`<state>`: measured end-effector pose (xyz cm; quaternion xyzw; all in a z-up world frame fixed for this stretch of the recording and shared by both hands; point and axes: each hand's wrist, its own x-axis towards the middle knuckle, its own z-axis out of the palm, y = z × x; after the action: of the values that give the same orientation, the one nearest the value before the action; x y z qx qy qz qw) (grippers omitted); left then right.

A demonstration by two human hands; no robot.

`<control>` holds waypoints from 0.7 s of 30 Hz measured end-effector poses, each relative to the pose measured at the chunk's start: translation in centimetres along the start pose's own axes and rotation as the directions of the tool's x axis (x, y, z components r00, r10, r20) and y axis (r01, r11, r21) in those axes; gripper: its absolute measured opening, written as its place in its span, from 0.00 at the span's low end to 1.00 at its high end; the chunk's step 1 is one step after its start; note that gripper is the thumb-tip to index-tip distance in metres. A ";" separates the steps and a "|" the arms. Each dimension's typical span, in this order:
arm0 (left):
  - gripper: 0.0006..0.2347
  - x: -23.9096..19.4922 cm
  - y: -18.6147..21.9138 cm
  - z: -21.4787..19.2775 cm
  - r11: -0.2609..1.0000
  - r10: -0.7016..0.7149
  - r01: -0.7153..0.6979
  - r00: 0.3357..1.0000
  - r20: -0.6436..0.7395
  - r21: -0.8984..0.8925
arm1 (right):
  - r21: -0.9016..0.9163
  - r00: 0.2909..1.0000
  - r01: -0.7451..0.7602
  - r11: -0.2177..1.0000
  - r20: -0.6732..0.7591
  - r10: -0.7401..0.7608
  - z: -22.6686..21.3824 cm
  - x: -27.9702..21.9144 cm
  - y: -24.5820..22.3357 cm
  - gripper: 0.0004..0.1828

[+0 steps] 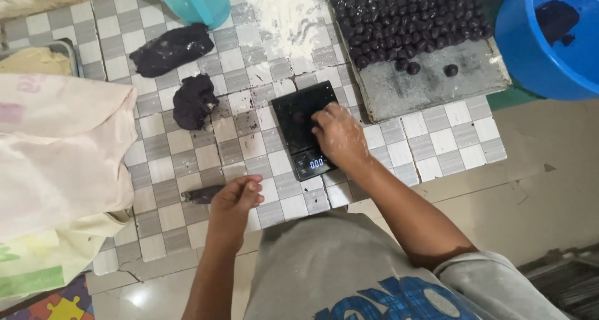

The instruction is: The person rolls dark dough into small balls by hand, weighs each one on a digital scale, and places the finished balls onto a tray. The process is repeated continuously throughout the clip.

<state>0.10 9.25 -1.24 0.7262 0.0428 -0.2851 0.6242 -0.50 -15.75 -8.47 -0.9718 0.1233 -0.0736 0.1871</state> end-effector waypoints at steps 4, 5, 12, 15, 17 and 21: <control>0.16 0.1 -0.5 1.2 0.999 -0.024 0.022 0.996 0.091 0.030 | 0.250 0.974 0.227 0.941 -0.036 -0.225 -3.8 -4.5 -6.4 0.11; 0.16 0.3 -0.6 1.4 0.997 -0.066 0.060 0.992 0.107 0.056 | 0.356 0.940 0.338 0.871 -0.075 -0.334 -3.3 -5.4 -7.1 0.13; 0.09 -1.3 2.1 2.8 0.996 -0.017 -0.004 0.970 0.242 0.084 | 0.518 0.802 0.448 0.729 0.127 -0.583 -7.8 -6.1 -9.3 0.25; 0.06 -1.4 3.6 2.8 0.976 0.053 -0.105 0.963 0.263 0.189 | 0.533 0.786 0.477 0.699 0.098 -0.611 -6.6 -6.3 -8.2 0.21; 0.05 -0.9 2.8 1.5 0.958 0.095 -0.157 0.963 0.252 0.240 | 0.574 0.791 0.466 0.673 0.071 -0.608 -6.1 -5.8 -7.8 0.18; 0.06 -0.6 1.9 -0.6 0.948 0.099 -0.123 0.990 0.098 0.294 | 0.863 0.915 0.183 0.471 0.025 -0.402 -5.2 -5.0 -6.0 0.06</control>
<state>0.61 9.56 0.79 0.8012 -0.0675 -0.2823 0.5233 -5.02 -10.83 -1.86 -0.7651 -0.1192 -0.0447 0.6313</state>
